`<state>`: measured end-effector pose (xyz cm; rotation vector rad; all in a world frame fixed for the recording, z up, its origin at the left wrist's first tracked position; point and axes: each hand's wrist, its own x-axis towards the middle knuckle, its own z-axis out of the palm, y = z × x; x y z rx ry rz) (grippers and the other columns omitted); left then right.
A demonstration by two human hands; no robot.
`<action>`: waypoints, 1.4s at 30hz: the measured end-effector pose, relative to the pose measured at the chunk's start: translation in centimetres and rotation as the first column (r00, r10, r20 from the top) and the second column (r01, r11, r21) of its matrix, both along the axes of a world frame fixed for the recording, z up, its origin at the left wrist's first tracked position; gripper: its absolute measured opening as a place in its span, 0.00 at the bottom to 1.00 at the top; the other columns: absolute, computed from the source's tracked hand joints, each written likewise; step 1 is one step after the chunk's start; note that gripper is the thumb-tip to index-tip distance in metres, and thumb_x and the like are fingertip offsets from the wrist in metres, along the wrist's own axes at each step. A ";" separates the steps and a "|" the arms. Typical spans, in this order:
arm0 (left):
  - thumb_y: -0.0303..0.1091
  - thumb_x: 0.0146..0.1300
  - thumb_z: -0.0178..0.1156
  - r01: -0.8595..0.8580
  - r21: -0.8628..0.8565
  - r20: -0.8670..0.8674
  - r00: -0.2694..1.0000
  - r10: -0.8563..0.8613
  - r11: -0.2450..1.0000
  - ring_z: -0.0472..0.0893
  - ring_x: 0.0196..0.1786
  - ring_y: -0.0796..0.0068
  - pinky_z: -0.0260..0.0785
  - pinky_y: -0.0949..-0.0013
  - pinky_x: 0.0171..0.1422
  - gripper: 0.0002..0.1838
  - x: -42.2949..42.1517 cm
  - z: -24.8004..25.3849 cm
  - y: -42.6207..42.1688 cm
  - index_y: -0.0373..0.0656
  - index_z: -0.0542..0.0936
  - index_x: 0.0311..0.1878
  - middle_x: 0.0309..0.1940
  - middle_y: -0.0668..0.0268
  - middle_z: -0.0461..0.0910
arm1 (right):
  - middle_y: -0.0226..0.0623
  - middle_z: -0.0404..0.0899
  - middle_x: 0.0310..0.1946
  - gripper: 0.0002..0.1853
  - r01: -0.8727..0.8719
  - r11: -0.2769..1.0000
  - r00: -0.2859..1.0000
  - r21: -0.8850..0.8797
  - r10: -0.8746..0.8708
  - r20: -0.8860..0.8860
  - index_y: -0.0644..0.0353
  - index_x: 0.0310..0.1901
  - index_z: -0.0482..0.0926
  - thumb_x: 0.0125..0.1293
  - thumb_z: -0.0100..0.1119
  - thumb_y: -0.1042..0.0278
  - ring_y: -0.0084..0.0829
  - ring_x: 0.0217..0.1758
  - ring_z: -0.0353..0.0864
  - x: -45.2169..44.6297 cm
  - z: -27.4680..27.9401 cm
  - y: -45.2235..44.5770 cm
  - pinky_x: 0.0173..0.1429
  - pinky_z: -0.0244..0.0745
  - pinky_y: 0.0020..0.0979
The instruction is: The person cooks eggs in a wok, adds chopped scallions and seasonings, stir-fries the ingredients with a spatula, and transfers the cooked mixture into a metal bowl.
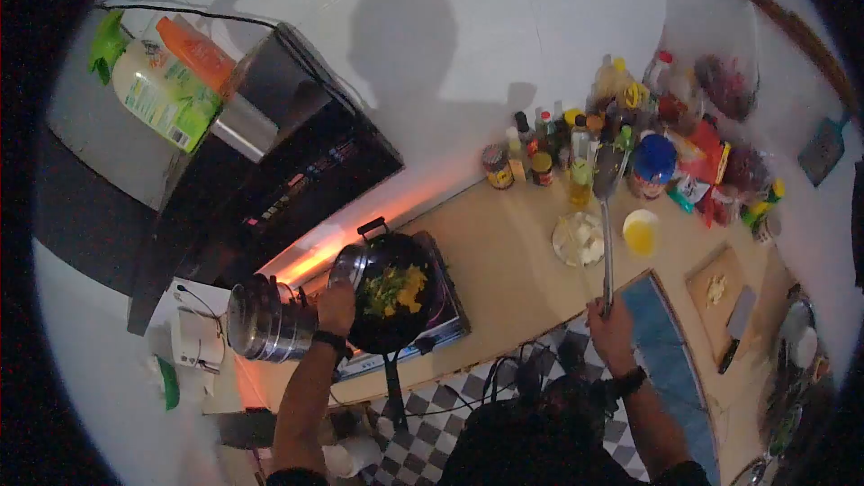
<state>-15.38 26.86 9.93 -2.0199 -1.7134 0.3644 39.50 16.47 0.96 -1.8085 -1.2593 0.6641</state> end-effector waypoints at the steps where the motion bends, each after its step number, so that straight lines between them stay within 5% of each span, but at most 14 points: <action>1: 0.33 0.61 0.60 0.095 0.064 0.050 0.994 -0.098 0.993 0.87 0.33 0.62 0.77 0.55 0.38 0.08 0.1 0.5 -0.1 0.41 0.79 0.41 0.31 0.60 0.84 | 0.35 0.79 0.21 0.09 -0.003 1.000 1.000 -0.001 0.003 -0.009 0.63 0.38 0.74 0.68 0.63 0.69 0.28 0.23 0.81 -0.4 -0.7 -0.3 0.29 0.74 0.32; 2: 0.33 0.61 0.60 0.189 0.129 0.088 0.976 -0.201 0.974 0.86 0.34 0.62 0.77 0.54 0.39 0.08 0.3 1.2 -0.2 0.41 0.79 0.42 0.31 0.60 0.84 | 0.35 0.78 0.21 0.09 0.003 1.000 1.000 0.013 -0.003 -0.012 0.62 0.38 0.74 0.68 0.63 0.69 0.28 0.23 0.81 -0.4 -1.1 0.0 0.29 0.74 0.32; 5: 0.35 0.57 0.62 -0.266 -0.069 0.139 0.952 0.273 0.961 0.86 0.33 0.58 0.75 0.50 0.42 0.11 2.7 3.0 -0.1 0.41 0.79 0.41 0.32 0.60 0.83 | 0.35 0.78 0.21 0.08 -0.021 0.999 1.000 0.029 0.022 -0.007 0.62 0.38 0.75 0.68 0.63 0.68 0.28 0.23 0.81 -1.2 0.2 -0.6 0.29 0.74 0.33; 7: 0.35 0.57 0.62 0.159 -0.042 -0.003 0.987 -0.159 0.986 0.85 0.33 0.55 0.75 0.49 0.37 0.12 1.8 2.5 -2.0 0.39 0.78 0.42 0.33 0.57 0.83 | 0.39 0.77 0.21 0.09 0.008 0.999 0.998 0.047 -0.005 -0.057 0.62 0.37 0.75 0.69 0.62 0.65 0.35 0.24 0.80 -2.3 1.4 -1.0 0.31 0.73 0.38; 9: 0.33 0.59 0.59 -0.067 -0.070 -0.239 0.970 0.048 0.995 0.86 0.35 0.54 0.75 0.49 0.35 0.09 0.5 1.9 -0.1 0.39 0.79 0.40 0.32 0.50 0.84 | 0.44 0.76 0.22 0.11 0.028 0.996 0.995 0.082 -0.019 -0.099 0.62 0.37 0.75 0.69 0.61 0.63 0.43 0.25 0.78 -2.6 1.3 -0.8 0.33 0.72 0.42; 12: 0.33 0.61 0.57 -0.369 0.194 0.462 0.852 0.247 0.909 0.87 0.34 0.57 0.77 0.47 0.36 0.10 -0.4 2.1 -1.0 0.37 0.78 0.42 0.28 0.49 0.83 | 0.42 0.76 0.22 0.11 0.048 0.998 0.999 -0.038 -0.048 0.010 0.63 0.36 0.75 0.68 0.62 0.63 0.43 0.24 0.78 -2.3 -0.2 -1.9 0.32 0.71 0.41; 14: 0.33 0.67 0.57 -0.371 -0.103 0.890 0.379 0.252 0.923 0.84 0.26 0.66 0.76 0.57 0.27 0.09 2.8 5.7 -3.6 0.36 0.76 0.42 0.23 0.56 0.80 | 0.41 0.80 0.25 0.13 -0.064 0.998 0.991 -0.024 0.061 -0.120 0.64 0.36 0.75 0.68 0.64 0.62 0.38 0.25 0.81 -1.9 0.1 -2.2 0.32 0.73 0.40; 16: 0.33 0.71 0.57 -0.270 -0.198 0.977 -0.134 0.167 0.942 0.79 0.17 0.74 0.70 0.70 0.17 0.09 4.6 5.0 -4.3 0.36 0.74 0.42 0.19 0.61 0.77 | 0.41 0.81 0.28 0.12 -0.079 0.996 0.974 -0.031 0.071 -0.215 0.63 0.35 0.74 0.68 0.65 0.65 0.35 0.26 0.82 -2.0 2.2 -2.0 0.32 0.75 0.38; 19: 0.33 0.72 0.57 -0.213 -0.319 0.884 -0.418 0.208 0.924 0.79 0.17 0.74 0.71 0.70 0.18 0.09 10.7 4.5 -5.9 0.35 0.73 0.42 0.19 0.62 0.77 | 0.40 0.83 0.32 0.11 -0.125 0.991 0.896 -0.055 0.089 -0.434 0.62 0.33 0.72 0.68 0.65 0.69 0.29 0.29 0.84 -2.2 6.5 -0.6 0.34 0.79 0.34; 25: 0.32 0.73 0.55 -0.014 -0.433 0.778 -0.512 0.365 0.902 0.81 0.20 0.72 0.75 0.68 0.22 0.09 23.2 -3.4 -7.5 0.35 0.72 0.42 0.25 0.59 0.80 | 0.40 0.84 0.35 0.09 -0.267 0.962 0.791 -0.061 0.182 -0.584 0.62 0.34 0.72 0.69 0.63 0.75 0.28 0.35 0.87 -0.9 7.9 4.0 0.39 0.82 0.32; 31: 0.32 0.74 0.54 0.030 -0.495 0.638 -0.665 0.387 0.869 0.79 0.20 0.71 0.75 0.66 0.25 0.08 31.6 -17.2 -7.4 0.38 0.70 0.40 0.27 0.60 0.79 | 0.44 0.86 0.36 0.13 -0.357 0.914 0.934 -0.193 0.347 -0.080 0.68 0.44 0.77 0.70 0.64 0.64 0.32 0.33 0.87 -1.0 -4.6 6.9 0.36 0.80 0.33; 33: 0.33 0.74 0.55 -0.016 -0.535 0.692 -0.582 0.427 0.845 0.79 0.22 0.72 0.73 0.67 0.25 0.08 32.1 -21.9 -7.4 0.39 0.70 0.40 0.27 0.62 0.78 | 0.47 0.83 0.32 0.16 -0.369 0.916 0.914 -0.158 0.388 0.116 0.67 0.43 0.77 0.69 0.64 0.59 0.45 0.35 0.85 -1.7 -7.3 7.1 0.39 0.77 0.40; 34: 0.33 0.74 0.55 -0.023 -0.544 0.685 -0.590 0.428 0.839 0.79 0.22 0.72 0.73 0.67 0.25 0.08 32.3 -23.6 -7.1 0.39 0.70 0.40 0.27 0.62 0.78 | 0.52 0.80 0.32 0.18 -0.329 0.926 0.933 -0.183 0.349 0.089 0.67 0.44 0.77 0.68 0.64 0.56 0.54 0.39 0.81 -2.4 -7.8 7.2 0.42 0.74 0.46; 42: 0.37 0.73 0.60 -0.140 -0.653 0.597 -0.700 0.392 0.745 0.78 0.22 0.73 0.71 0.68 0.24 0.12 31.4 -31.2 -6.6 0.41 0.68 0.39 0.24 0.66 0.75 | 0.52 0.77 0.38 0.16 -0.406 0.904 0.836 -0.130 0.425 0.346 0.65 0.39 0.77 0.65 0.65 0.58 0.55 0.44 0.78 -6.3 -14.8 8.5 0.46 0.74 0.51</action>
